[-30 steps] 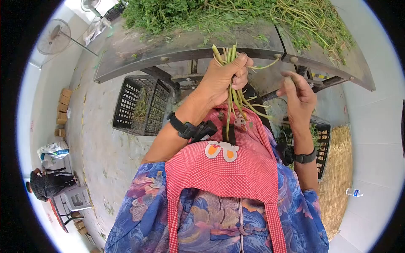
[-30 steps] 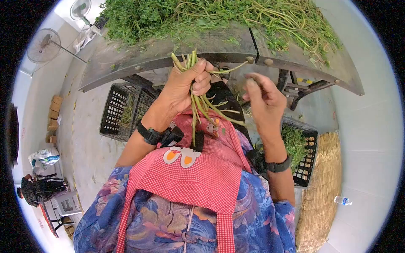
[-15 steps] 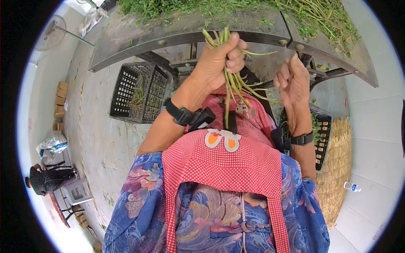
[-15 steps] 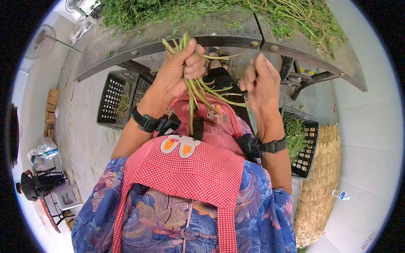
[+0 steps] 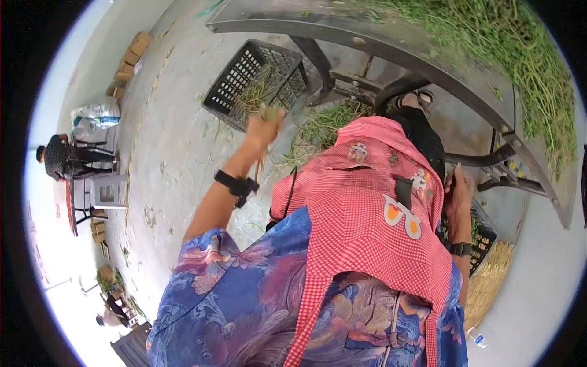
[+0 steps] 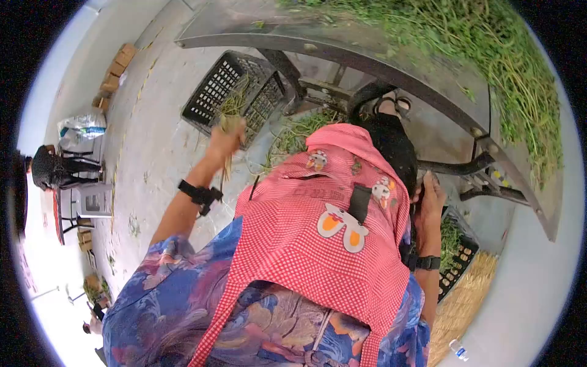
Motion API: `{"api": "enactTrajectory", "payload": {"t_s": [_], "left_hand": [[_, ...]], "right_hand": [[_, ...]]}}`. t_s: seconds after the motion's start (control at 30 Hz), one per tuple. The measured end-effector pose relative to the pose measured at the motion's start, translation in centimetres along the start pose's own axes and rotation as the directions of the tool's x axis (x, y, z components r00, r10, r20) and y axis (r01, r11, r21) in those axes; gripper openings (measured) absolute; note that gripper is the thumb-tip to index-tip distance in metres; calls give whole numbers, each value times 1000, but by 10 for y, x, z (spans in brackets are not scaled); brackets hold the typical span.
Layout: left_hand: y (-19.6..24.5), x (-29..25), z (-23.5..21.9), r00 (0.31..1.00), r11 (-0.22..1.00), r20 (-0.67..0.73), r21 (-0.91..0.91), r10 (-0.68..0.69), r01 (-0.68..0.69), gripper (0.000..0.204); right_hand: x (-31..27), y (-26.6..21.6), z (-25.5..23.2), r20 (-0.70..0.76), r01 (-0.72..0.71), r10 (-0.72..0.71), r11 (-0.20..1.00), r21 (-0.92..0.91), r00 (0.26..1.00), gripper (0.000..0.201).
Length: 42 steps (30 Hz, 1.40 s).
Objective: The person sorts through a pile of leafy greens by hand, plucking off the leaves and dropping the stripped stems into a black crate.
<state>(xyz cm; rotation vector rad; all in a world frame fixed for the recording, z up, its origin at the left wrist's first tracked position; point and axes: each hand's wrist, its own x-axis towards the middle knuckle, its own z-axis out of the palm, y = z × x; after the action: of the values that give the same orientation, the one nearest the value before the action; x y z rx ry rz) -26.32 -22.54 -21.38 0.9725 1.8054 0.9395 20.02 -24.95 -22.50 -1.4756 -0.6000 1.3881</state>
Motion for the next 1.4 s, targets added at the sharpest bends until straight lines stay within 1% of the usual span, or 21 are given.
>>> {"api": "enactTrajectory", "payload": {"t_s": [0.1,0.23,0.3,0.37,0.43,0.47,0.53,0.67,0.7,0.73,0.8,0.83,0.87,0.9,1.0,1.03,1.07,1.1,1.13,1.23,1.4], "left_hand": [[-68,0,-7,999,962,-2,272,37,-35,36],[-53,27,-33,990,791,-71,609,120,-52,39],[-29,49,-53,895,787,-44,498,444,-365,43],[-3,84,-75,889,673,-35,667,456,-320,43],[22,117,-92,936,382,21,909,352,-164,46],[19,133,-100,937,384,23,908,347,-165,46],[14,153,-106,937,312,-158,948,312,56,60],[-13,146,-98,964,319,-145,945,225,68,64],[-29,144,-96,993,358,-75,933,96,36,57],[-70,147,-93,975,405,15,908,222,-106,39],[-131,144,-75,961,383,241,882,135,-274,28],[-236,174,-75,904,906,339,239,260,-350,27],[-184,111,-50,948,650,315,714,36,-262,28],[-210,93,-41,912,727,411,630,-12,-274,31],[-236,28,-5,858,742,504,611,-97,-275,31],[-230,10,2,816,840,538,527,-214,-127,28],[-248,-9,2,846,975,525,125,95,-186,23],[-227,-41,13,936,982,350,-172,-15,80,18],[-146,-67,16,920,951,363,-202,-151,235,14],[-192,-51,5,887,975,441,-95,-139,200,14],[-224,70,22,860,988,493,136,-128,69,14]], "right_hand": [[1,5,0,-15,-48,48,999,-4,999,26],[9,5,0,-23,-46,46,999,-14,999,27],[8,3,6,-20,-23,22,999,-30,1000,27],[5,3,9,-29,-9,7,999,-47,1000,27],[3,4,12,-70,-22,18,998,-55,997,26],[1,4,12,-72,-25,21,998,-58,997,26],[-1,1,13,-60,-24,22,999,-46,998,26],[-3,3,9,-75,-27,24,999,-34,997,25],[1,8,2,-67,-16,13,999,-38,998,26],[3,11,-2,-60,-4,2,999,-43,998,27],[3,11,-2,-68,-21,20,1000,-22,997,26],[3,10,-1,-75,-37,37,999,-3,996,25],[4,11,-2,-73,-35,35,999,0,997,25],[5,13,-3,-59,-17,18,1000,26,998,21],[-1,11,-10,-59,33,-30,999,42,998,17],[-3,9,-12,-47,49,-48,998,28,998,18],[-3,9,-15,-83,58,-55,998,34,995,19],[-4,10,-20,-122,66,-61,997,39,991,21],[-6,11,-23,-131,97,-88,993,64,987,22],[-24,4,-21,-207,129,-120,991,30,971,22],[-55,-19,-16,-249,211,-218,976,-53,944,19]]}}
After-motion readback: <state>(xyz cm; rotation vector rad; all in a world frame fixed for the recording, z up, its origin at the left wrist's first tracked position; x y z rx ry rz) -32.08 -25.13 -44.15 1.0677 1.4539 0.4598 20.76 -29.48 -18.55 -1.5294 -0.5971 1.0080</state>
